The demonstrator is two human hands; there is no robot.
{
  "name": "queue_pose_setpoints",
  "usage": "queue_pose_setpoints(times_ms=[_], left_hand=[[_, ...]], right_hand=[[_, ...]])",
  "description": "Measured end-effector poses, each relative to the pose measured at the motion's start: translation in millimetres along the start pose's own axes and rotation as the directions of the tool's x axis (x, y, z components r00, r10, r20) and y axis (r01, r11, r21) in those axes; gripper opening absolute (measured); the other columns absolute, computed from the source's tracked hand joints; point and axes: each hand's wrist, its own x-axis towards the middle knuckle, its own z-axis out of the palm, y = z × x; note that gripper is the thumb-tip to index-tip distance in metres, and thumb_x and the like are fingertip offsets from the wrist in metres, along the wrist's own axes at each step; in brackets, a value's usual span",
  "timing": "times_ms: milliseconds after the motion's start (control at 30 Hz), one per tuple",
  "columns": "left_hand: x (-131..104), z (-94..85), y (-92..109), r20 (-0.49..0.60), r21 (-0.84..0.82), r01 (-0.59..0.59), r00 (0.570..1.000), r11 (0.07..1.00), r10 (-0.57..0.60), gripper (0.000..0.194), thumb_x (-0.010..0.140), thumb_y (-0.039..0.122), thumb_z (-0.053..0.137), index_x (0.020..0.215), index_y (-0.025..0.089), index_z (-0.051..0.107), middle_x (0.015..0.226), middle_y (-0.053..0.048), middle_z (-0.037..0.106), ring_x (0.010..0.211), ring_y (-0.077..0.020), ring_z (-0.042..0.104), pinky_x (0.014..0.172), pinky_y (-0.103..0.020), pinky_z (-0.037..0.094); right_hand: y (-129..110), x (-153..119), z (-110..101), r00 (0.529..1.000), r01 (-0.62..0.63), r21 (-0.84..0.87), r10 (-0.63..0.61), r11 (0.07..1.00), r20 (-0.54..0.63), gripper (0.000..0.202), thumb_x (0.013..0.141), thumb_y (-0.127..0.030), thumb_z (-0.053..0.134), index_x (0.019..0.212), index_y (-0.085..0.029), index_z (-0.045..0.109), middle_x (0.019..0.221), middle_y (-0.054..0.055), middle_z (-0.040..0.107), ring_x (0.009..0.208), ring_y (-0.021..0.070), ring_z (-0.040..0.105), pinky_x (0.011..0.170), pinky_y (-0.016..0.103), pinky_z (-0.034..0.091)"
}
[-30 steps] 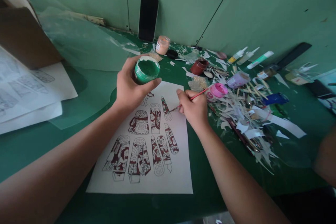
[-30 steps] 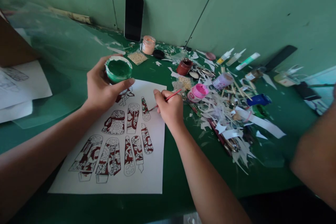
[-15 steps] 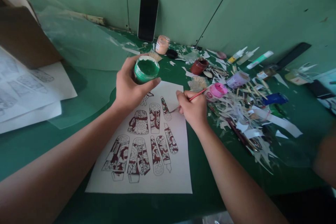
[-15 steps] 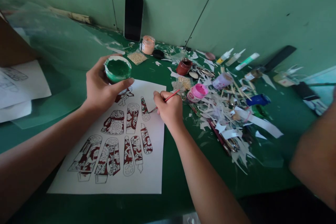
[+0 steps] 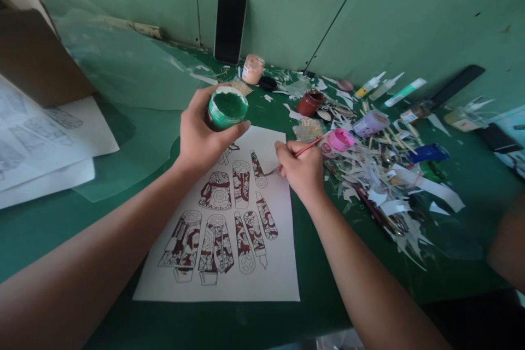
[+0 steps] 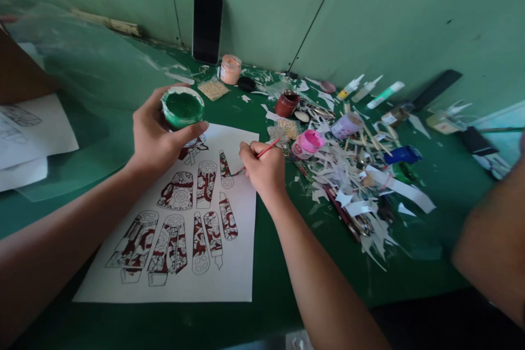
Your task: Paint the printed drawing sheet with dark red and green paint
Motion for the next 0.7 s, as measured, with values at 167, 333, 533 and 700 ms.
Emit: queue_pose_setpoints(times_ms=[167, 333, 533, 700], left_hand=[[-0.8, -1.8, 3.8, 0.033, 0.062, -0.072, 0.997, 0.996, 0.07, 0.048, 0.074, 0.036, 0.077, 0.118, 0.03, 0.06, 0.117, -0.003, 0.066, 0.109, -0.028, 0.065, 0.096, -0.047, 0.056], [-5.3, -1.9, 15.6, 0.244, 0.092, -0.281, 0.936, 0.955, 0.252, 0.056, 0.072, 0.031, 0.078, 0.124, 0.023, 0.06, 0.116, -0.009, 0.063, 0.108, -0.0279, 0.063, 0.09, -0.042, 0.057], [-8.1, -0.7, 19.9, 0.359, 0.091, -0.293, 0.901, 0.952, 0.243, 0.057, 0.075, 0.024, 0.074, 0.129, 0.019, 0.058, 0.119, -0.009, 0.061, 0.107, -0.0246, 0.063, 0.087, -0.036, 0.056], [-8.6, -0.7, 20.6, 0.37, 0.091, -0.299, 0.896, 0.95, 0.246, 0.06, 0.071, 0.016, 0.073, 0.129, 0.02, 0.058, 0.119, -0.008, 0.061, 0.107, -0.0242, 0.063, 0.087, -0.034, 0.056]], right_hand=[[-1.8, 0.6, -2.7, 0.995, 0.075, 0.124, -0.065, 0.989, -0.081, 0.044, 0.087, -0.035, 0.062, 0.047, -0.023, 0.045, 0.037, -0.007, 0.045, 0.036, 0.0077, 0.046, 0.042, 0.023, 0.037], [-19.7, -0.4, -13.0, 0.932, 0.193, 0.332, -0.066, 0.923, -0.357, 0.039, 0.088, -0.04, 0.062, 0.056, -0.024, 0.048, 0.044, -0.007, 0.045, 0.037, 0.0078, 0.046, 0.041, 0.025, 0.043], [-30.7, -10.0, -16.5, 0.927, 0.339, 0.325, -0.256, 0.883, -0.273, 0.035, 0.092, -0.043, 0.057, 0.064, -0.022, 0.061, 0.055, -0.004, 0.059, 0.044, 0.0076, 0.055, 0.041, 0.023, 0.045], [-25.9, -11.7, -9.7, 0.964, 0.262, 0.233, -0.244, 0.937, -0.101, 0.029, 0.093, -0.038, 0.058, 0.073, -0.02, 0.069, 0.064, -0.002, 0.07, 0.049, 0.0066, 0.06, 0.046, 0.02, 0.048]])
